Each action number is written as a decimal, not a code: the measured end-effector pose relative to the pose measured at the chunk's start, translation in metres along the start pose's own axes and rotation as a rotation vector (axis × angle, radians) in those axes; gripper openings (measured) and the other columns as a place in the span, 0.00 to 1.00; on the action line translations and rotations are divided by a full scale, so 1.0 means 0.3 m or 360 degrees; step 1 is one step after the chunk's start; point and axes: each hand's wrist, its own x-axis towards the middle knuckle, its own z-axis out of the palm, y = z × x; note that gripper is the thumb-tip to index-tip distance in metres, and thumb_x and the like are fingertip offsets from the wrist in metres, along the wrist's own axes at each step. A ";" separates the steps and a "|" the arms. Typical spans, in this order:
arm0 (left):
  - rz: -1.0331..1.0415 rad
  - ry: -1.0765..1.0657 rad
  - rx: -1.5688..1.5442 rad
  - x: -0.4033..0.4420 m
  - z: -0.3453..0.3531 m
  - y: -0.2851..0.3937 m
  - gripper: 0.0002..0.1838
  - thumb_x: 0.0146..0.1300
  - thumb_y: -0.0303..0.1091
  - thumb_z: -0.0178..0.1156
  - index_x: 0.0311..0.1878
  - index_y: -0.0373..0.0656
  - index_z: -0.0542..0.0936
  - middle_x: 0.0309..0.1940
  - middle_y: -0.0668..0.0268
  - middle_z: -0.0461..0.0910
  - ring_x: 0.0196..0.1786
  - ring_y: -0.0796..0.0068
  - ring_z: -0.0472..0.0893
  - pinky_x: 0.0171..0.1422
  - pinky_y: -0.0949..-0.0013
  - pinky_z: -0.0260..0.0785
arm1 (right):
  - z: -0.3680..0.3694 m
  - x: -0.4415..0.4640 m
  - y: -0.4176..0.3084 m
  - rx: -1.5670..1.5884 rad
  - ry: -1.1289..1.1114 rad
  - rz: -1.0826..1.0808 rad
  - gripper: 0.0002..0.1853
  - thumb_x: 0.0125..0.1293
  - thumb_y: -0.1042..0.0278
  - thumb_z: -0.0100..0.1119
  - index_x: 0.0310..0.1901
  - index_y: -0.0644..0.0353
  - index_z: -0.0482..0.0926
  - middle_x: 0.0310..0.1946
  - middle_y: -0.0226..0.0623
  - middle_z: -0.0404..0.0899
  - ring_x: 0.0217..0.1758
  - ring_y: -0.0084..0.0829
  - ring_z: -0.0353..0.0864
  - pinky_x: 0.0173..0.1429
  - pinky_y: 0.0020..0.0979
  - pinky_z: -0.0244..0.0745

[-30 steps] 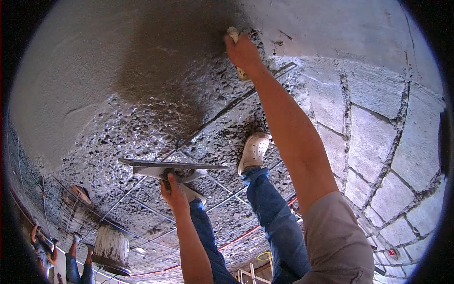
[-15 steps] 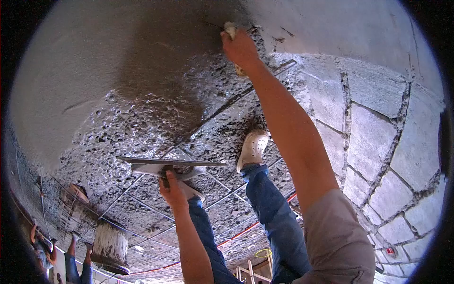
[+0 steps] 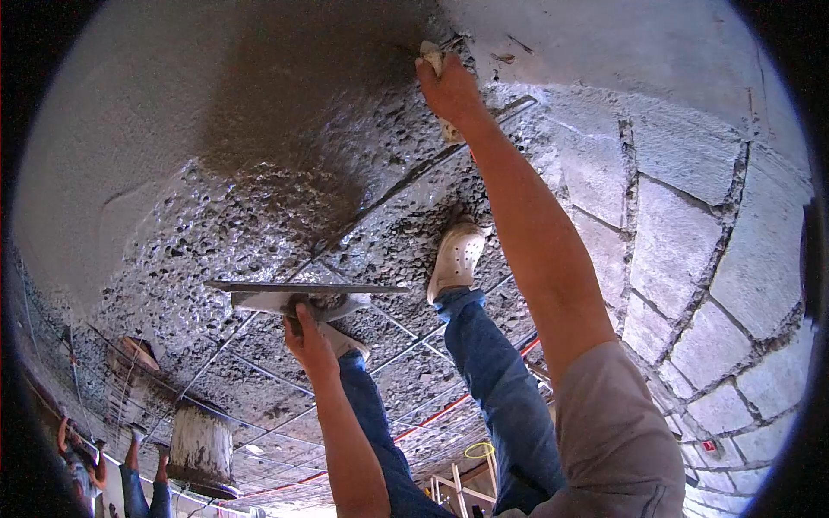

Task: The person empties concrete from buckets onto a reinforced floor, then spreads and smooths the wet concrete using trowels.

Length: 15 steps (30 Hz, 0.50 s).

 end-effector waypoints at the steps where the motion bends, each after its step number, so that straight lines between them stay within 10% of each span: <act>1: 0.0001 0.0001 0.0003 -0.001 0.003 0.004 0.24 0.66 0.46 0.55 0.57 0.36 0.71 0.45 0.64 0.76 0.44 0.77 0.73 0.46 0.74 0.64 | -0.005 -0.001 -0.011 0.0064 -0.0006 -0.0028 0.29 0.65 0.44 0.49 0.46 0.70 0.66 0.34 0.64 0.77 0.39 0.60 0.79 0.41 0.50 0.74; 15: 0.0126 -0.0017 0.0117 0.001 0.008 0.040 0.29 0.64 0.52 0.56 0.57 0.35 0.71 0.46 0.62 0.76 0.46 0.74 0.72 0.51 0.71 0.62 | -0.005 0.095 -0.127 -0.0045 0.0049 -0.0151 0.29 0.65 0.46 0.50 0.46 0.74 0.71 0.33 0.61 0.77 0.36 0.54 0.80 0.36 0.47 0.75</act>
